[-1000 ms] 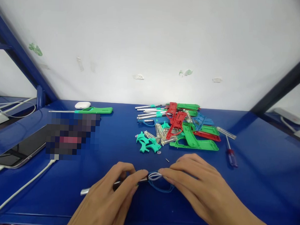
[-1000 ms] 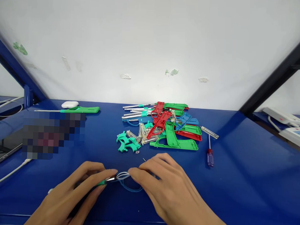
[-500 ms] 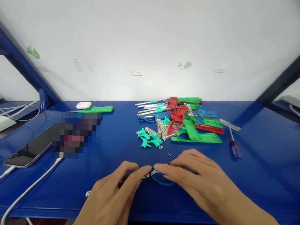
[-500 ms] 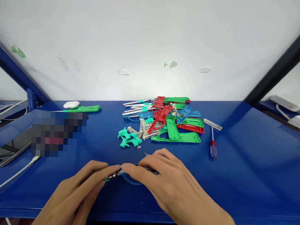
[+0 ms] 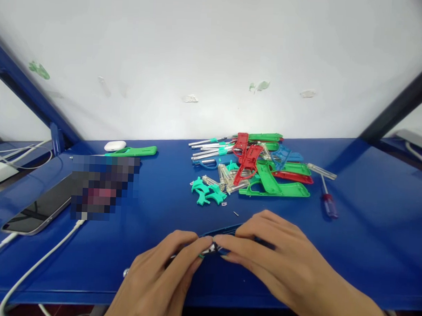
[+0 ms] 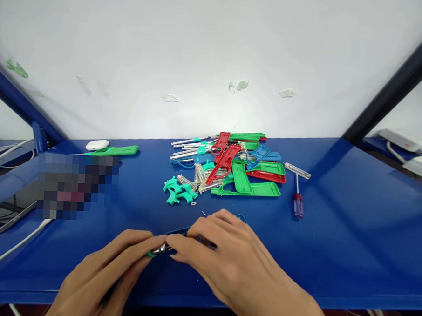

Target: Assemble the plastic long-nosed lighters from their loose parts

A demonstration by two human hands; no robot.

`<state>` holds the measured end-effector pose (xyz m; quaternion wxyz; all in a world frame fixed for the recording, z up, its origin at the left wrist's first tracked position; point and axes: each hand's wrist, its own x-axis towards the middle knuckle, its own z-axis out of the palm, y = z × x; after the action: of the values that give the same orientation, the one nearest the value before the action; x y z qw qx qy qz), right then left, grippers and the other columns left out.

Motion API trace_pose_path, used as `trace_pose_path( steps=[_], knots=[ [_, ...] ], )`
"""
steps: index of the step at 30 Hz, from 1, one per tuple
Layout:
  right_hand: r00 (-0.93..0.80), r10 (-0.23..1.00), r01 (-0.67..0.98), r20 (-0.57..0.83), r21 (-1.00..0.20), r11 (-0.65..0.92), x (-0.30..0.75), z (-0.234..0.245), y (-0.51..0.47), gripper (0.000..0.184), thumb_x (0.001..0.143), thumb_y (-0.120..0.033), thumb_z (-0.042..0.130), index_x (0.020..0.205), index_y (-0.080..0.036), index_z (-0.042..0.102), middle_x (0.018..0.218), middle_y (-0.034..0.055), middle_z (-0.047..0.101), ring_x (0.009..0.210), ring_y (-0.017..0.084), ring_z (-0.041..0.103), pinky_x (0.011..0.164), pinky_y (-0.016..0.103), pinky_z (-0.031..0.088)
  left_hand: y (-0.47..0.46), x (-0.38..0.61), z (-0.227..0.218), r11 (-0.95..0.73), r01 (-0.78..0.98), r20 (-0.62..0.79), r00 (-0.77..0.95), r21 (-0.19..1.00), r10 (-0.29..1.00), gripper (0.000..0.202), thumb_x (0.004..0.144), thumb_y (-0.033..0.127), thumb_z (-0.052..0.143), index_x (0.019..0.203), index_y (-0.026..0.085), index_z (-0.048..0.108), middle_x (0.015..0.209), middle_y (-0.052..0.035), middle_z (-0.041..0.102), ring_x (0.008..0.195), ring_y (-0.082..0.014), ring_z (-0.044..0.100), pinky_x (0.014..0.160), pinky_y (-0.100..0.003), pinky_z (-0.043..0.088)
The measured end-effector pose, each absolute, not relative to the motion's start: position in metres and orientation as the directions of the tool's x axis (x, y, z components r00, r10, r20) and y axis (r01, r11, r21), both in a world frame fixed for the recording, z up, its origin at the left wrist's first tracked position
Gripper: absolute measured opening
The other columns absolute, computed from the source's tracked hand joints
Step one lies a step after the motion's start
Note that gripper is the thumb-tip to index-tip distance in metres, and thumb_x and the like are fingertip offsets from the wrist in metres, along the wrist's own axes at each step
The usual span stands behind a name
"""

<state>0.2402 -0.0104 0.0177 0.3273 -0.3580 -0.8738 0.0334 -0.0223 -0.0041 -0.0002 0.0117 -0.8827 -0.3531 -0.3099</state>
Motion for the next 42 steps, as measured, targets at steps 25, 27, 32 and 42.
trace_pose_path(
  steps=[25, 27, 32, 42],
  knots=[
    [-0.485, 0.598, 0.526, 0.639, -0.333, 0.783, 0.241, 0.018, -0.01, 0.021, 0.105, -0.003, 0.057, 0.115, -0.018, 0.068, 0.097, -0.0008, 0.068, 0.084, 0.012, 0.06, 0.103, 0.033, 0.04, -0.008, -0.014, -0.003, -0.772, 0.586, 0.56, 0.565, 0.245, 0.606, 0.039, 0.107, 0.009, 0.048, 0.14, 0.022, 0.062, 0.124, -0.0056, 0.071, 0.111, -0.012, 0.071, 0.091, -0.018, 0.056],
    [-0.486, 0.589, 0.522, 0.645, -0.326, 0.788, 0.241, 0.018, -0.01, 0.019, 0.106, -0.004, 0.056, 0.113, -0.017, 0.069, 0.097, -0.0005, 0.07, 0.084, 0.012, 0.06, 0.102, 0.033, 0.04, -0.008, -0.011, -0.001, -0.78, 0.572, 0.572, 0.562, 0.253, 0.598, 0.038, 0.106, 0.006, 0.047, 0.137, 0.02, 0.062, 0.121, -0.0052, 0.072, 0.107, -0.0108, 0.072, 0.09, -0.017, 0.056],
    [-0.489, 0.596, 0.53, 0.637, -0.326, 0.783, 0.241, 0.019, -0.01, 0.019, 0.107, -0.007, 0.054, 0.112, -0.018, 0.068, 0.098, -0.0004, 0.07, 0.085, 0.012, 0.06, 0.103, 0.035, 0.041, -0.009, -0.011, -0.001, -0.774, 0.577, 0.577, 0.549, 0.262, 0.605, 0.041, 0.104, 0.005, 0.048, 0.138, 0.022, 0.061, 0.122, -0.0048, 0.073, 0.103, -0.0125, 0.074, 0.089, -0.019, 0.058],
    [-0.491, 0.619, 0.548, 0.613, -0.335, 0.766, 0.244, 0.017, -0.01, 0.02, 0.108, -0.01, 0.054, 0.118, -0.021, 0.068, 0.1, 0.002, 0.07, 0.093, 0.016, 0.06, 0.098, 0.034, 0.049, -0.007, -0.009, -0.002, -0.78, 0.559, 0.575, 0.553, 0.282, 0.604, 0.041, 0.103, 0.001, 0.051, 0.139, 0.018, 0.063, 0.122, -0.0075, 0.07, 0.11, -0.0122, 0.07, 0.091, -0.018, 0.057]
  ],
)
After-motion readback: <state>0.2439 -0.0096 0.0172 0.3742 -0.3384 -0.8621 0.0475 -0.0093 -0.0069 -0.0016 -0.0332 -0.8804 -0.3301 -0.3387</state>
